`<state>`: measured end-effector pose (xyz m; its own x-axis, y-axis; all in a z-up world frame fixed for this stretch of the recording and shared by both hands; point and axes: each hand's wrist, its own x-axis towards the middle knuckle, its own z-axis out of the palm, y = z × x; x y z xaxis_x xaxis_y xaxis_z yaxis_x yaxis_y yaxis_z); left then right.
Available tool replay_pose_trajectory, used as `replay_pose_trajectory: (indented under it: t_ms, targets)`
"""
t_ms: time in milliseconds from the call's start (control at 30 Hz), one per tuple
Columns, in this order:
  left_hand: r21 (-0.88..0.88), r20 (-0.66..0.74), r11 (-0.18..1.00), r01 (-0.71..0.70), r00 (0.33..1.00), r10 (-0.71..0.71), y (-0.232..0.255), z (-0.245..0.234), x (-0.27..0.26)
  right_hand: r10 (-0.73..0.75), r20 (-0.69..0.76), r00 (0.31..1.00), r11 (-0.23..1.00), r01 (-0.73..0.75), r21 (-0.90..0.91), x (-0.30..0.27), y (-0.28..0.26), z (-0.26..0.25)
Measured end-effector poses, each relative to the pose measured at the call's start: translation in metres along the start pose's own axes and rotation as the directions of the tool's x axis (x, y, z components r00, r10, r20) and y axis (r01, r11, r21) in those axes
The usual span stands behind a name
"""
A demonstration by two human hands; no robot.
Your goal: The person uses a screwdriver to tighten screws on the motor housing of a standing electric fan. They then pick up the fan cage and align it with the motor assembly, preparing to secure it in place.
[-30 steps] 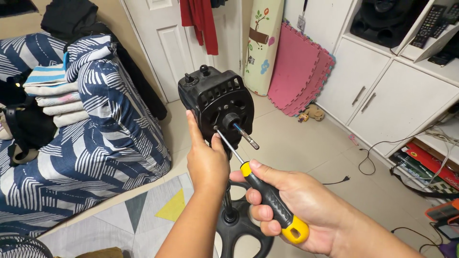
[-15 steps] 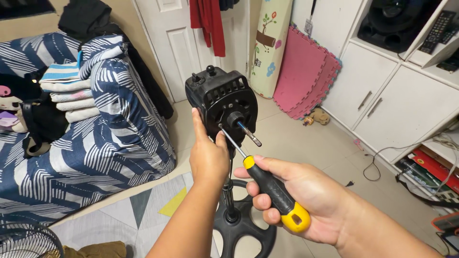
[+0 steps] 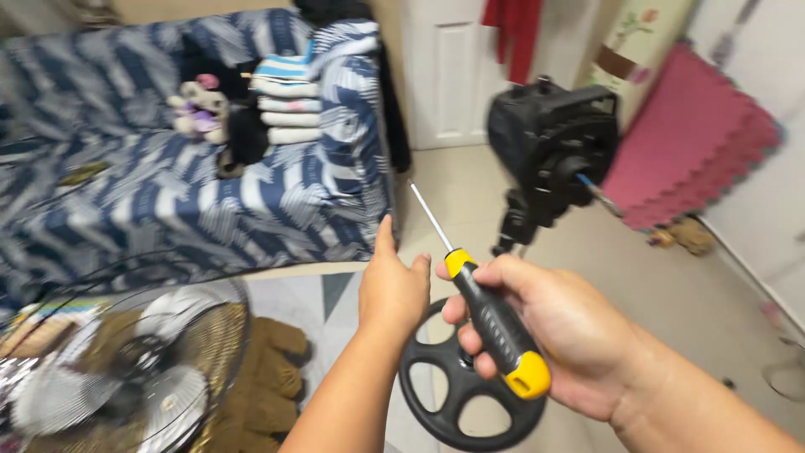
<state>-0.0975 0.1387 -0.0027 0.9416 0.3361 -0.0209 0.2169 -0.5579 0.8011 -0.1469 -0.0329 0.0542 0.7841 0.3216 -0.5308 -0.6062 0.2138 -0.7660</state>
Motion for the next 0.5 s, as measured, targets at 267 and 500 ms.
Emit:
replay_pose_trajectory:
  t_ms: [267,500]
  targets:
    - [-0.16,-0.064,0.949,0.271,0.957,-0.284,-0.126,-0.116,-0.048,0.15,0.365,0.919,0.952,-0.034,-0.305,0.011,0.063,0.143]
    - [-0.217,-0.2,0.859,0.463,0.841,-0.504,-0.311,-0.212,-0.126,0.361,0.322,0.875,0.84,-0.154,-0.521,0.017,0.158,0.283]
